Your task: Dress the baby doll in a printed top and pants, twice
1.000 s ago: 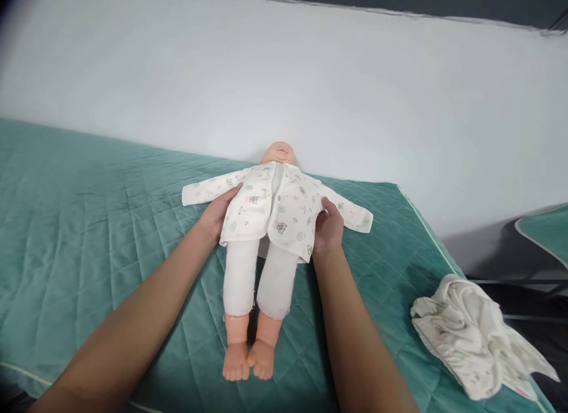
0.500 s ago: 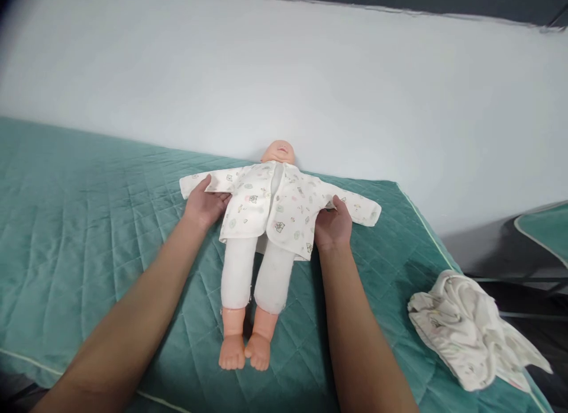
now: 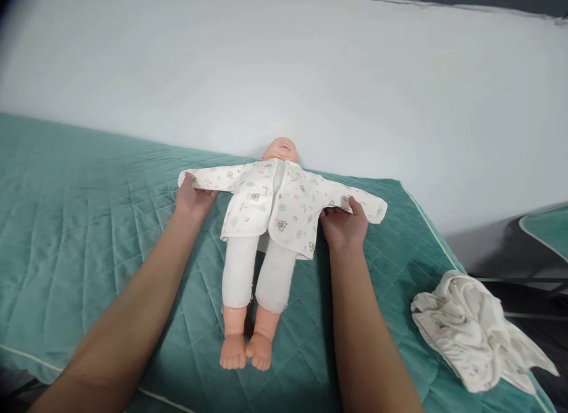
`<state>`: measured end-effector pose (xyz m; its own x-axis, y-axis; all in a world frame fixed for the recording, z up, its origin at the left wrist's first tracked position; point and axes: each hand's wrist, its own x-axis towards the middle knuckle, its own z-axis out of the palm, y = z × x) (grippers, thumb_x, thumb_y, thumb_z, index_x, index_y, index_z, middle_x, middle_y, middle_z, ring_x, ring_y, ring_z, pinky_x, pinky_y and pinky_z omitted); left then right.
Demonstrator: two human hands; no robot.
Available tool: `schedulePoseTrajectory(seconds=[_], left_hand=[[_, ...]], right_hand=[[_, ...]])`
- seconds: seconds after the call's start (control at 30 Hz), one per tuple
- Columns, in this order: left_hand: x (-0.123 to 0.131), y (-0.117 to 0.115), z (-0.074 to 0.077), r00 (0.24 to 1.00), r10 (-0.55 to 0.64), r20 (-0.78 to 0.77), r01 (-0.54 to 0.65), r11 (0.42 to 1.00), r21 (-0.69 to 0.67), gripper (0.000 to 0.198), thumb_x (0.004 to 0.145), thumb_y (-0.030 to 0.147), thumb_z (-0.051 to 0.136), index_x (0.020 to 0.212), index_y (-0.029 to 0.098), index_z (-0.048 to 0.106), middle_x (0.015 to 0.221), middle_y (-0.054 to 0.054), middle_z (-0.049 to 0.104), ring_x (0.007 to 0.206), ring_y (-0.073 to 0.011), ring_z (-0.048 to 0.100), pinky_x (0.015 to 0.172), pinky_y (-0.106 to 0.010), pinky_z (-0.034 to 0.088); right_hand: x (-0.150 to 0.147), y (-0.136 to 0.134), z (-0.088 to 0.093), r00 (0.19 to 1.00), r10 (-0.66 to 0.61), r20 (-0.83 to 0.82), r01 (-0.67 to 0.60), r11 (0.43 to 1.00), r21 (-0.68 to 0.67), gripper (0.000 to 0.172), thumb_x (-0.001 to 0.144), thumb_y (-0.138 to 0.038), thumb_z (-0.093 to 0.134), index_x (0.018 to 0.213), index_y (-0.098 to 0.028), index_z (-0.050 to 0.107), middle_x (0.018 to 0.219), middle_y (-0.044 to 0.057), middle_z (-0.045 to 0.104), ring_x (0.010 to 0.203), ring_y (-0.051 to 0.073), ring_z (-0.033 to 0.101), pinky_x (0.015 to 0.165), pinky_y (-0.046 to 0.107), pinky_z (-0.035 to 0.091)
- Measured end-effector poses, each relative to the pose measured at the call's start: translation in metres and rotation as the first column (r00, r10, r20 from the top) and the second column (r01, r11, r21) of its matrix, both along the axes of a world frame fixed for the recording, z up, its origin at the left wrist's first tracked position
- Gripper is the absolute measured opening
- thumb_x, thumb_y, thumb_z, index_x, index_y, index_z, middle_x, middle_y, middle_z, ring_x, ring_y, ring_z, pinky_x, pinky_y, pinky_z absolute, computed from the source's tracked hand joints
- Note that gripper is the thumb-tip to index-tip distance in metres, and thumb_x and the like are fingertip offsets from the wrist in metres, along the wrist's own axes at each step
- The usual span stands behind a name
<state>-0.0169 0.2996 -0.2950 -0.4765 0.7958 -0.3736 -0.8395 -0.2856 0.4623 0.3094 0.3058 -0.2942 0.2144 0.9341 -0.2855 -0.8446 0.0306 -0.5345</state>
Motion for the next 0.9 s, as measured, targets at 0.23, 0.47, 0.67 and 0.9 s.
schedulePoseTrajectory(seconds=[0.23,0.47,0.67,0.9], left_hand=[[-0.009,0.001,0.002,0.998,0.045,-0.046,-0.047,0.998,-0.034,0.029,0.107,0.032,0.040,0.115,0.016,0.062,0.110,-0.008,0.075,0.114,-0.0190,0.070,0.102,-0.040,0.059],[-0.012,0.001,0.000,0.994,0.078,-0.077,-0.084,0.993,-0.077,0.025,0.106,0.028,0.043,0.117,0.018,0.063,0.113,-0.007,0.075,0.113,-0.0172,0.071,0.097,-0.035,0.061],[-0.018,0.007,-0.001,0.988,0.103,-0.112,-0.114,0.989,-0.098,0.026,0.106,0.026,0.041,0.117,0.021,0.064,0.113,-0.006,0.076,0.117,-0.0177,0.070,0.095,-0.034,0.061],[-0.024,0.012,-0.002,0.987,0.110,-0.118,-0.120,0.990,-0.079,0.026,0.106,0.024,0.039,0.111,0.019,0.064,0.124,-0.008,0.073,0.126,-0.0172,0.066,0.095,-0.031,0.061]], right_hand=[[0.014,-0.003,0.001,0.999,-0.011,0.044,0.011,1.000,0.018,0.013,0.089,-0.027,0.050,0.099,-0.024,0.057,0.093,0.002,0.070,0.084,0.018,0.071,0.074,0.036,0.062],[0.023,-0.006,0.007,0.993,-0.105,0.046,0.105,0.994,0.011,0.022,0.086,-0.026,0.050,0.103,-0.021,0.063,0.100,0.007,0.074,0.094,0.021,0.071,0.081,0.038,0.062],[0.038,0.002,0.004,0.984,-0.179,0.002,0.179,0.983,-0.049,0.020,0.095,-0.023,0.046,0.104,-0.022,0.063,0.106,0.007,0.074,0.088,0.020,0.074,0.068,0.038,0.064],[0.040,0.005,0.007,0.981,-0.192,0.003,0.191,0.978,-0.087,0.034,0.106,-0.035,0.032,0.105,-0.023,0.064,0.115,0.006,0.073,0.091,0.020,0.076,0.059,0.038,0.065]])
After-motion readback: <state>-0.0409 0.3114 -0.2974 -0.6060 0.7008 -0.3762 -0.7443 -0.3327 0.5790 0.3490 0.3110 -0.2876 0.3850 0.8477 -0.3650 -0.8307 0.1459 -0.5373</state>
